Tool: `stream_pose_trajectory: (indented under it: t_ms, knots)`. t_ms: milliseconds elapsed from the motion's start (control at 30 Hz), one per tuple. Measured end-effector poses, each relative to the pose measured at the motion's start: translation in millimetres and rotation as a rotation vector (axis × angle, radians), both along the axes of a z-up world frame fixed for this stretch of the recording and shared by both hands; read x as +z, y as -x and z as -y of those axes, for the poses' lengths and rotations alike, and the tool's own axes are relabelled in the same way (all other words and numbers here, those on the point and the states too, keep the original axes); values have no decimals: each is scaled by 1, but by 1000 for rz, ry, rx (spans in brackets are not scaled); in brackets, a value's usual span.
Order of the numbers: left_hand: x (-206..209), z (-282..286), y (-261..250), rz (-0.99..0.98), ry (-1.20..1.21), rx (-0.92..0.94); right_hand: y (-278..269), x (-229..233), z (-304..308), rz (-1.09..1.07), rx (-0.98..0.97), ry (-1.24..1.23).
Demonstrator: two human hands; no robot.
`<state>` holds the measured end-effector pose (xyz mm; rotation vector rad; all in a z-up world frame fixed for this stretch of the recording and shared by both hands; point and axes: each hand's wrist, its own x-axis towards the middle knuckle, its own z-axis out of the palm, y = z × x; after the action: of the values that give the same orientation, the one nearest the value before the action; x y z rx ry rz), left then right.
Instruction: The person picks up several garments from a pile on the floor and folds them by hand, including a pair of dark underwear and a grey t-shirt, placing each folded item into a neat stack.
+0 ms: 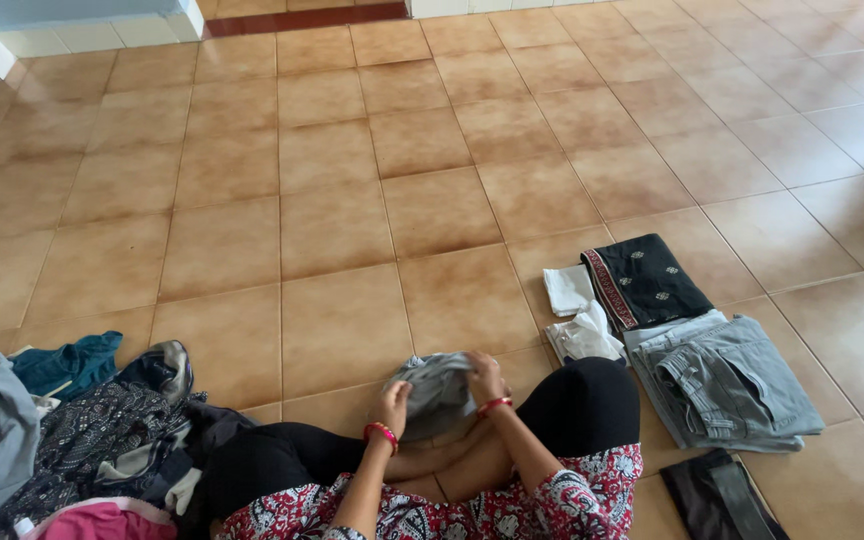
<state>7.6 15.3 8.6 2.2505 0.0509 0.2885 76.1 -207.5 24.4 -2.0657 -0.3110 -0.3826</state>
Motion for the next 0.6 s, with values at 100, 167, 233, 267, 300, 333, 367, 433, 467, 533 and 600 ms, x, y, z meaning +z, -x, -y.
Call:
stream_pose_trajectory:
  t_ms: [100,167,233,267,300,333,367,433,467,533,600]
  knots:
    - [4,-16,-3,-144,398,163,-11,1,11,-221,-121,-519]
    - [14,-23,-2,-109,421,291,-13,2,12,-311,-89,-782]
    - [31,-21,3,35,430,281,-13,3,12,-240,-59,-761]
    - [42,-18,8,176,437,267,-14,3,12,-241,-55,-763]
    - [52,-14,14,178,434,270,-14,3,12,-212,-38,-845]
    - [61,-9,22,267,376,201,-14,3,12,-186,-24,-927]
    - [67,-4,27,354,318,131,-17,4,14,-190,-23,-929]
    - [67,6,41,131,194,-15,-24,4,19,-236,-203,-1013]
    - [62,10,46,-85,75,-163,-22,4,21,-238,-204,-1010]
    - [46,11,49,-195,116,-97,-19,3,26,98,-572,-240]
    - [27,9,36,-306,156,-36,-17,2,24,132,-540,-326]
